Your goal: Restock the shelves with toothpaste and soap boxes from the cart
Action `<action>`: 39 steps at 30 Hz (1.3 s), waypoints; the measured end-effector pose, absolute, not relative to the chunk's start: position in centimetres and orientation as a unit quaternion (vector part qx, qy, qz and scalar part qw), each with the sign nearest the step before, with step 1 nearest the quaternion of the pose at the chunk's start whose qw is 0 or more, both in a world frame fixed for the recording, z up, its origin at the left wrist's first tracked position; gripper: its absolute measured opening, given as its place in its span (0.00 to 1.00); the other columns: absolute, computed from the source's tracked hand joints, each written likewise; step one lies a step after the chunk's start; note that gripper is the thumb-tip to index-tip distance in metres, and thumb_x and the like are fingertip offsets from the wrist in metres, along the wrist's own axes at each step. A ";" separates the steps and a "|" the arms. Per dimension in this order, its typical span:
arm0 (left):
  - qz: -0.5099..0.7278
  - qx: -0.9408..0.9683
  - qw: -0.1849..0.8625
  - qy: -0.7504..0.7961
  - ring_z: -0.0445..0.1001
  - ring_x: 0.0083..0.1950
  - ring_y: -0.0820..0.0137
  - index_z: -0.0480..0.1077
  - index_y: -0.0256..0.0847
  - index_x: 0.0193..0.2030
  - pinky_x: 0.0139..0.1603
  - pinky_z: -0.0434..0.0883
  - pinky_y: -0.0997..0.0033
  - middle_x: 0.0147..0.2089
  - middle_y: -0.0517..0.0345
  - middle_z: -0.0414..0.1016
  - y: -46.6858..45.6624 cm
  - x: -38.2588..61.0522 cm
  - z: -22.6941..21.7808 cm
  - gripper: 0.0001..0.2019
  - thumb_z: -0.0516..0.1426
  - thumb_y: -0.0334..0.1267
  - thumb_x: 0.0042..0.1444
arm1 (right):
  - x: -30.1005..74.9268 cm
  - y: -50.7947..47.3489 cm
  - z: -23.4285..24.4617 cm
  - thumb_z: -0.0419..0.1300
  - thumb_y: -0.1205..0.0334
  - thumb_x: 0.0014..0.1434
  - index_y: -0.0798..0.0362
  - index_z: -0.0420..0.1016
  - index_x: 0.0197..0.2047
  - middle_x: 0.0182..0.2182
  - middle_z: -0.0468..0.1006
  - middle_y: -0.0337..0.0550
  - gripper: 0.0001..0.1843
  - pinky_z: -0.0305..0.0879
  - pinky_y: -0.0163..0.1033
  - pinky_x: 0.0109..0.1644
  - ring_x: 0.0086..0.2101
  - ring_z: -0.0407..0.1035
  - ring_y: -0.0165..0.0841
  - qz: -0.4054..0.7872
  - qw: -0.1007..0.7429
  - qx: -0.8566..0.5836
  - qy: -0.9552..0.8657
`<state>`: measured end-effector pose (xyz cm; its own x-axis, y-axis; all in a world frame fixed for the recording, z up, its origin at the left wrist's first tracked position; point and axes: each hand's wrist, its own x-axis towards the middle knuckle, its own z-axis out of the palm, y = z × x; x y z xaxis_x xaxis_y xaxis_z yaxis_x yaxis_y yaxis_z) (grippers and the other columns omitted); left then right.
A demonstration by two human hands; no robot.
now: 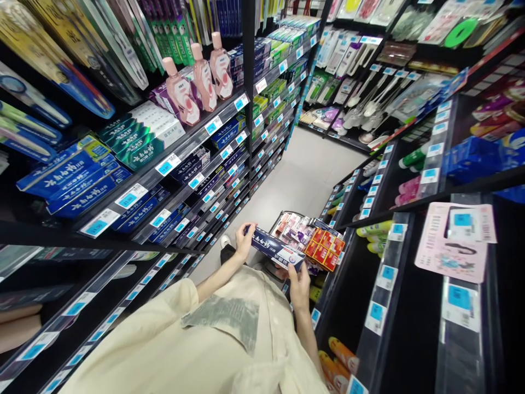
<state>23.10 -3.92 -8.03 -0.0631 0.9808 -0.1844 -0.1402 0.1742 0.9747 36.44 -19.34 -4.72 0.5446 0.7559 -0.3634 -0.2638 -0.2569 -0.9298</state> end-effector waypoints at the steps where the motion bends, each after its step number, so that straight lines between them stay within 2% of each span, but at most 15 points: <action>1: 0.500 0.400 0.560 0.526 0.77 0.44 0.64 0.80 0.40 0.38 0.47 0.71 0.69 0.42 0.52 0.82 -4.0 23.3 -7.8 0.16 0.65 0.53 0.57 | 36.6 -19.4 -4.9 0.69 0.31 0.52 0.56 0.74 0.54 0.32 0.84 0.46 0.40 0.75 0.42 0.32 0.27 0.78 0.40 0.437 0.582 -0.662 -0.181; 4: 0.487 0.397 0.570 0.530 0.77 0.44 0.64 0.79 0.40 0.37 0.46 0.70 0.68 0.42 0.52 0.82 -4.1 23.8 -7.5 0.17 0.65 0.54 0.56 | 36.7 -19.6 -5.4 0.69 0.31 0.52 0.57 0.73 0.56 0.30 0.84 0.45 0.42 0.74 0.42 0.31 0.25 0.77 0.40 0.434 0.587 -0.662 -0.172; 12: 0.481 0.358 0.606 0.522 0.77 0.47 0.64 0.76 0.42 0.42 0.49 0.71 0.67 0.46 0.51 0.82 -4.4 23.8 -8.1 0.17 0.65 0.52 0.54 | 36.5 -20.1 -5.4 0.69 0.33 0.54 0.55 0.75 0.48 0.31 0.84 0.45 0.34 0.74 0.41 0.32 0.25 0.77 0.39 0.418 0.588 -0.668 -0.182; 19: 0.477 0.358 0.600 0.534 0.77 0.44 0.65 0.76 0.41 0.39 0.47 0.71 0.69 0.43 0.54 0.81 -4.6 23.6 -8.6 0.15 0.65 0.51 0.54 | 36.6 -20.1 -5.5 0.70 0.33 0.52 0.55 0.75 0.47 0.30 0.84 0.46 0.35 0.73 0.41 0.30 0.27 0.79 0.41 0.435 0.590 -0.658 -0.175; 25: 0.472 0.363 0.599 0.536 0.76 0.43 0.66 0.76 0.40 0.37 0.46 0.69 0.70 0.41 0.56 0.80 -4.8 23.5 -8.9 0.14 0.63 0.50 0.56 | 36.8 -20.3 -5.7 0.70 0.32 0.54 0.53 0.74 0.48 0.33 0.86 0.49 0.34 0.74 0.42 0.30 0.29 0.81 0.45 0.437 0.593 -0.653 -0.177; 30: 0.454 0.368 0.616 0.528 0.75 0.43 0.67 0.76 0.41 0.37 0.46 0.68 0.71 0.40 0.56 0.79 -4.9 23.6 -9.0 0.14 0.63 0.50 0.56 | 36.7 -20.8 -6.3 0.69 0.34 0.56 0.53 0.74 0.47 0.33 0.86 0.48 0.31 0.73 0.42 0.29 0.29 0.80 0.44 0.433 0.599 -0.650 -0.177; 34: 0.414 0.372 0.665 0.498 0.77 0.45 0.65 0.77 0.40 0.44 0.47 0.70 0.70 0.44 0.54 0.81 -4.7 23.3 -8.7 0.19 0.66 0.53 0.54 | 36.8 -21.1 -7.0 0.67 0.34 0.58 0.53 0.74 0.49 0.33 0.86 0.47 0.31 0.71 0.41 0.29 0.29 0.80 0.43 0.418 0.613 -0.653 -0.156; 39: 0.236 0.402 0.770 0.435 0.76 0.45 0.66 0.78 0.40 0.54 0.45 0.69 0.70 0.48 0.52 0.80 -4.2 20.4 -8.2 0.32 0.72 0.57 0.46 | 37.5 -21.6 -8.2 0.65 0.32 0.59 0.54 0.75 0.51 0.31 0.84 0.45 0.33 0.71 0.41 0.30 0.29 0.80 0.43 0.396 0.628 -0.659 -0.118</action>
<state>20.42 -4.18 -8.16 0.5105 0.7133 -0.4802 -0.0137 0.5652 0.8249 37.46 -21.57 -8.19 0.6584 0.6536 -0.3733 -0.3411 -0.1830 -0.9220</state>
